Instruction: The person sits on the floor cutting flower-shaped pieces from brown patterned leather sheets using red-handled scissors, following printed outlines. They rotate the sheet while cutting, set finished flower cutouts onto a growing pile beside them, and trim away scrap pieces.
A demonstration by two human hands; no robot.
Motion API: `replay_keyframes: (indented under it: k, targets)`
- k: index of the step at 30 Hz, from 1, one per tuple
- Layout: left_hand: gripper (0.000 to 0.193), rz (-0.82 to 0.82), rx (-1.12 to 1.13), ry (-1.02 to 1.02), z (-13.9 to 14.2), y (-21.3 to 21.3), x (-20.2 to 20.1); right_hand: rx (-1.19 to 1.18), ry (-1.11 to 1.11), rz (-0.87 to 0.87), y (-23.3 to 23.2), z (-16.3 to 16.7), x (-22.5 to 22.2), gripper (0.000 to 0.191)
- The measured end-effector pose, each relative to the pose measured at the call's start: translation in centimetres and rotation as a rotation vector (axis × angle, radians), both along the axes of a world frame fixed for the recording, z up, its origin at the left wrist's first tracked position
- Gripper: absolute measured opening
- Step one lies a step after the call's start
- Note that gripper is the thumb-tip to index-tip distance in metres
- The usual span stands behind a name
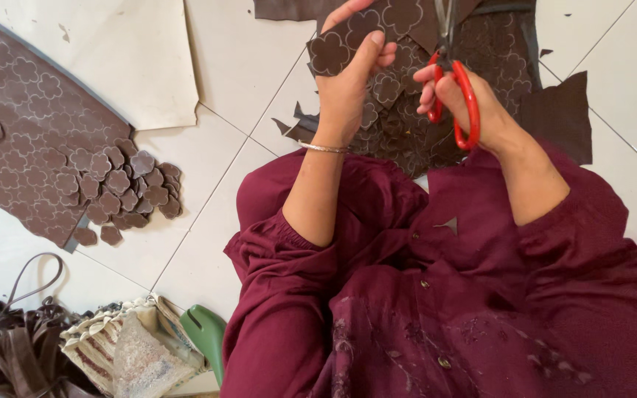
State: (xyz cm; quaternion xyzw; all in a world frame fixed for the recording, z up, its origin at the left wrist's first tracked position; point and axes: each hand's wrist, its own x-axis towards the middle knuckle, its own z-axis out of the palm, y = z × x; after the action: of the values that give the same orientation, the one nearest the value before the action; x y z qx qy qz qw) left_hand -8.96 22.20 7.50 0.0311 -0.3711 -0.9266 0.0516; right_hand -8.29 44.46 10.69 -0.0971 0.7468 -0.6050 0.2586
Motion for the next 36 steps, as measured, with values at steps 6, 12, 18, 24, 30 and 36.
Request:
replay_keyframes:
  k: [6,12,18,24,30,36]
  targets:
    - [0.038,0.101,0.038,0.009,0.0,0.4,-0.4,0.052,0.007,0.154,-0.8,0.0,0.8,0.085]
    - [0.034,0.196,-0.077,-0.027,-0.5,0.3,-0.1,0.042,0.039,0.139,-1.3,0.5,1.0,0.094]
    - [0.04,0.137,0.009,0.028,-0.7,0.6,-0.6,0.206,0.116,0.209,-1.6,1.6,1.0,0.099]
    - [0.044,0.092,-0.053,0.015,-0.1,1.4,0.1,0.234,0.148,0.228,-2.3,1.9,1.3,0.103]
    - [0.043,0.08,-0.155,0.04,0.1,1.8,0.3,0.228,0.136,0.205,-2.2,1.9,1.1,0.107]
    - [0.043,0.086,-0.156,0.072,-0.3,2.1,0.1,0.232,0.171,0.177,-2.2,1.6,1.0,0.11]
